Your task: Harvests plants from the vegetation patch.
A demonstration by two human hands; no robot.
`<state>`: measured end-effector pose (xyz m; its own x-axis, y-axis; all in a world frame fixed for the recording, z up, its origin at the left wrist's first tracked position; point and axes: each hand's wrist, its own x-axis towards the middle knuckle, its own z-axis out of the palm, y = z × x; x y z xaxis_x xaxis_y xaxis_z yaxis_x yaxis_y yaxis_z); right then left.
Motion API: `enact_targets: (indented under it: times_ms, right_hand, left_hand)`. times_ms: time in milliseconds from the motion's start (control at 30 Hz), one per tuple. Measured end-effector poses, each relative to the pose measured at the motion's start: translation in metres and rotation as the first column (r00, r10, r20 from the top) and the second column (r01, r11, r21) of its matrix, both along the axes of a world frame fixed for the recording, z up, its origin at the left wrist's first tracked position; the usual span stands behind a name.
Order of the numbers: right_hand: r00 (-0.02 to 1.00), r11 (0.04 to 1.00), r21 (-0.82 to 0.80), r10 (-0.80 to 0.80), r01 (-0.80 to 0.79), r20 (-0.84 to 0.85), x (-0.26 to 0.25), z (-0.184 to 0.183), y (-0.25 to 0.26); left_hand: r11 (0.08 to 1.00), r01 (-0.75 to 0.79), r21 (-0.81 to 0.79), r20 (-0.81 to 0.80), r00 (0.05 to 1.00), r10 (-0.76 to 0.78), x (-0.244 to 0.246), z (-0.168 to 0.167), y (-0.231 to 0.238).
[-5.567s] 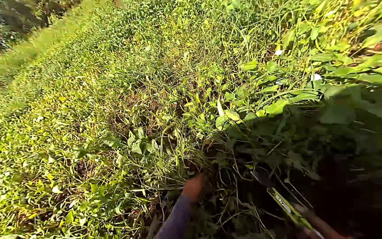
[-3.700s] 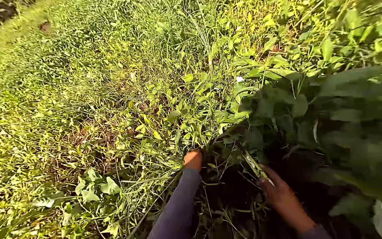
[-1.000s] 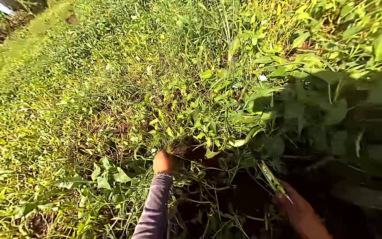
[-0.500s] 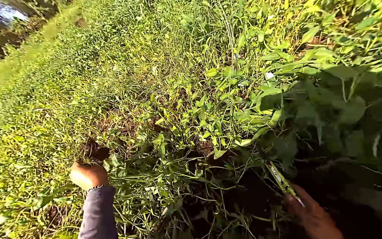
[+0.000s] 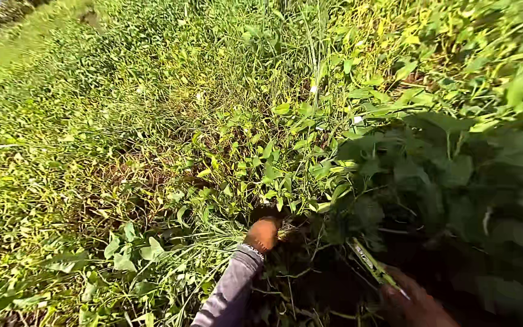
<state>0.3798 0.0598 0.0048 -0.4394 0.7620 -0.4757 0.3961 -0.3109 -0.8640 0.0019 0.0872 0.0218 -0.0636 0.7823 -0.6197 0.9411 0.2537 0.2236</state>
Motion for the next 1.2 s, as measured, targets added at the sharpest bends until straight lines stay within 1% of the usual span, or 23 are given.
enact_targets:
  times_ms: [33, 100, 167, 233, 300, 400, 467, 500, 533, 567, 600, 667, 700, 767, 800, 833, 867, 933, 1033, 1100, 1133, 1167, 1200]
  right_hand:
    - [0.999, 0.999, -0.014, 0.049, -0.049, -0.002, 0.007, 0.006, 0.006]
    - [0.994, 0.994, -0.025, 0.106, -0.105, 0.008, 0.022, 0.012, 0.015]
    - [0.994, 0.994, 0.021, 0.103, -0.104, 0.018, 0.037, 0.015, 0.027]
    - [0.996, 0.993, 0.079, 0.083, -0.084, 0.021, 0.049, 0.018, 0.041]
    - [0.998, 0.989, 0.132, 0.061, -0.062, 0.013, 0.061, 0.027, 0.048]
    - [0.999, 0.979, 0.204, 0.023, -0.016, -0.029, 0.077, 0.04, 0.039]
    - [1.0, 0.981, 0.192, -0.003, 0.004, -0.008, 0.089, 0.051, 0.024]
    - [0.999, 0.988, 0.156, -0.02, 0.016, 0.025, 0.094, 0.062, 0.016]
    - [0.997, 0.996, 0.081, -0.037, 0.031, 0.068, 0.1, 0.072, 0.007]
    - [0.994, 0.998, 0.036, -0.063, 0.06, 0.094, 0.108, 0.076, -0.003]
    - [0.992, 0.997, 0.006, -0.082, 0.082, 0.094, 0.118, 0.078, -0.012]
    - [0.99, 0.995, 0.036, -0.1, 0.096, 0.101, 0.137, 0.07, -0.025]
    - [0.986, 0.992, 0.065, -0.117, 0.11, 0.117, 0.141, 0.068, -0.025]
    - [0.98, 0.976, 0.177, -0.152, 0.128, 0.131, 0.147, 0.062, -0.019]
    - [0.98, 0.971, 0.203, -0.156, 0.129, 0.122, 0.148, 0.069, -0.014]
    - [0.979, 0.962, 0.242, -0.16, 0.125, 0.127, 0.147, 0.076, -0.009]
    - [0.98, 0.959, 0.259, -0.149, 0.111, 0.13, 0.143, 0.093, -0.002]
    - [0.98, 0.954, 0.287, -0.133, 0.086, 0.148, 0.141, 0.119, 0.01]
    - [0.988, 0.923, 0.378, -0.121, 0.075, 0.099, 0.144, 0.144, 0.022]
    - [0.992, 0.887, 0.449, -0.128, 0.112, 0.005, 0.149, 0.147, 0.029]
    - [0.992, 0.885, 0.45, -0.11, 0.122, -0.054, 0.147, 0.151, 0.032]
    - [0.989, 0.891, 0.439, -0.068, 0.119, -0.13, 0.141, 0.156, 0.031]
    - [0.974, 0.897, 0.43, -0.005, 0.104, -0.225, 0.126, 0.163, 0.025]
  left_hand:
    - [0.999, -0.018, -0.044, -0.031, 0.999, 0.017, 0.004, -0.002, -0.001]
    - [0.992, -0.109, -0.067, -0.077, 0.992, 0.104, 0.003, -0.006, -0.006]
    - [0.977, -0.199, -0.074, -0.124, 0.974, 0.189, -0.003, -0.01, -0.008]
    - [0.964, -0.243, -0.104, -0.154, 0.962, 0.226, -0.007, -0.009, -0.005]
    - [0.956, -0.238, -0.17, -0.167, 0.963, 0.21, -0.008, -0.004, 0.003]
    - [0.967, -0.141, -0.211, -0.172, 0.979, 0.106, -0.003, 0.0, 0.022]
    - [0.976, -0.14, -0.166, -0.185, 0.977, 0.109, 0.009, 0.007, 0.037]
    - [0.975, -0.179, -0.129, -0.192, 0.969, 0.152, 0.015, 0.013, 0.045]
    - [0.972, -0.218, -0.082, -0.204, 0.959, 0.198, 0.019, 0.019, 0.052]
    - [0.967, -0.252, -0.026, -0.206, 0.948, 0.241, 0.022, 0.029, 0.058]
    - [0.961, -0.277, 0.027, -0.206, 0.939, 0.276, 0.024, 0.044, 0.065]
    - [0.945, -0.286, 0.159, -0.204, 0.927, 0.314, 0.025, 0.085, 0.076]
    - [0.933, -0.273, 0.234, -0.213, 0.922, 0.323, 0.023, 0.111, 0.081]
    - [0.893, -0.229, 0.387, -0.251, 0.906, 0.341, 0.021, 0.171, 0.095]
    - [0.861, -0.207, 0.465, -0.275, 0.89, 0.363, 0.022, 0.205, 0.1]
    - [0.818, -0.182, 0.546, -0.297, 0.871, 0.392, 0.027, 0.241, 0.102]
    - [0.761, -0.146, 0.632, -0.313, 0.851, 0.423, 0.034, 0.277, 0.101]
    - [0.622, -0.036, 0.782, -0.337, 0.815, 0.472, 0.058, 0.35, 0.093]
    - [0.433, 0.193, 0.881, -0.416, 0.753, 0.511, 0.1, 0.439, 0.076]
    - [0.314, 0.353, 0.882, -0.467, 0.753, 0.465, 0.126, 0.478, 0.069]
    - [0.295, 0.41, 0.863, -0.501, 0.769, 0.396, 0.144, 0.491, 0.064]
    - [0.294, 0.454, 0.841, -0.53, 0.8, 0.282, 0.165, 0.5, 0.06]
    - [0.295, 0.486, 0.823, -0.536, 0.836, 0.118, 0.189, 0.503, 0.062]
